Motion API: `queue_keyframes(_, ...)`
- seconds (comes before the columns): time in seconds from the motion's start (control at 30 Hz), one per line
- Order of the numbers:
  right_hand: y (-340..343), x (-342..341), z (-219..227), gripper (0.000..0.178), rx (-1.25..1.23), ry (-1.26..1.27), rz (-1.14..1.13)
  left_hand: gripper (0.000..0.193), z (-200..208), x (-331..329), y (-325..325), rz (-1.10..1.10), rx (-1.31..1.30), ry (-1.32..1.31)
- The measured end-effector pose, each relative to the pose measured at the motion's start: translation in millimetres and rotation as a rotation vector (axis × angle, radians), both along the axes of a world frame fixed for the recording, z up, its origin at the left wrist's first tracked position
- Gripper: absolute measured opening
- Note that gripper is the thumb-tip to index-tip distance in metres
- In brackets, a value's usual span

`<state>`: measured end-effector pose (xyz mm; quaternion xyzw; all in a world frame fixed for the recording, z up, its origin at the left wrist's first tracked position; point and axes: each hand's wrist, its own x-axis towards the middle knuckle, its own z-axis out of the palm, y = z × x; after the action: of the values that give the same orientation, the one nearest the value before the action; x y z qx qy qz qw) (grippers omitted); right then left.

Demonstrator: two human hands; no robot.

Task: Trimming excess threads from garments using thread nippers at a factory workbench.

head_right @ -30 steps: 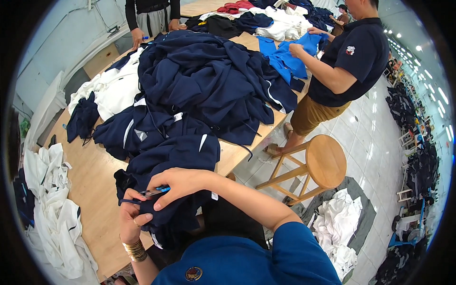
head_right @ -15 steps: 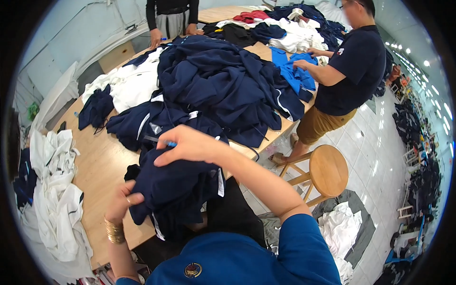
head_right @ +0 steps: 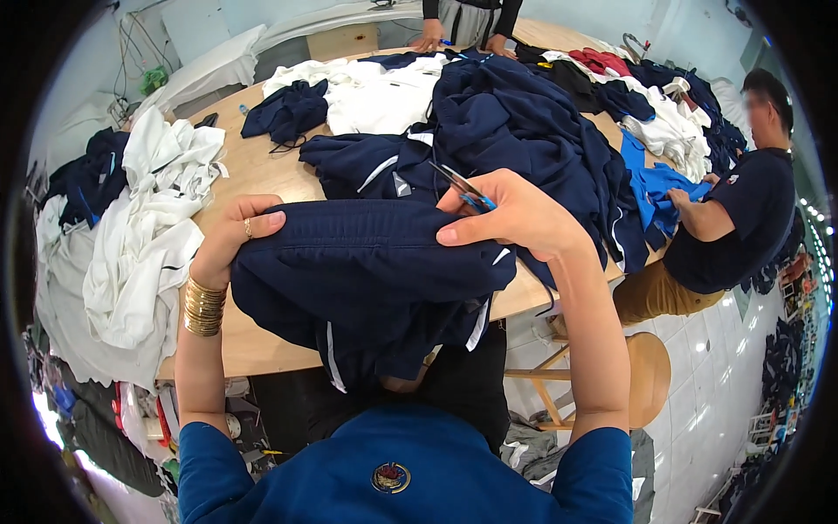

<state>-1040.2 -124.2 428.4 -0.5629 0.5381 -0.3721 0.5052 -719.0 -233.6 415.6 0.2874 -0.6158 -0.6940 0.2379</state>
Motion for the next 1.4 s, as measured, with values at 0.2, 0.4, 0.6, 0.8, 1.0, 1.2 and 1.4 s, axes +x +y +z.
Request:
queue_keyframes(0.2, 0, 1, 0, 0.027, -0.003, 0.003, -0.025, 0.020, 0, 1, -1, -0.004, 0.008, -0.012)
queue_keyframes(0.4, -11, 1, -10, 0.030, 0.023, -0.041, 0.000, 0.021, -1, -4, -9, -0.042, -0.004, -0.042)
queue_keyframes(0.6, -18, 32, -29, 0.050, -0.333, 0.235, 0.153, 0.021, 5, -26, -6, -0.025, -0.099, -0.135)
queue_keyframes(0.8, -47, 25, -7, 0.028, -0.860, 0.642, -0.559, 0.033, 32, -21, -44, 0.259, -1.238, -0.490)
queue_keyframes(1.0, -55, 26, 26, 0.018, -1.271, 0.589, -0.732, 0.047, 75, -38, -53, 0.718, -1.864, -0.280)
queue_keyframes(1.2, -25, 53, -116, 0.020, -0.856, 0.598, -0.464, 0.045, -102, -26, -33, 0.273, -1.334, -0.671)
queue_keyframes(1.4, 19, 72, -177, 0.027, -0.617, 0.520, -0.497, 0.031, -161, -75, 79, -0.024, 0.302, -0.060)
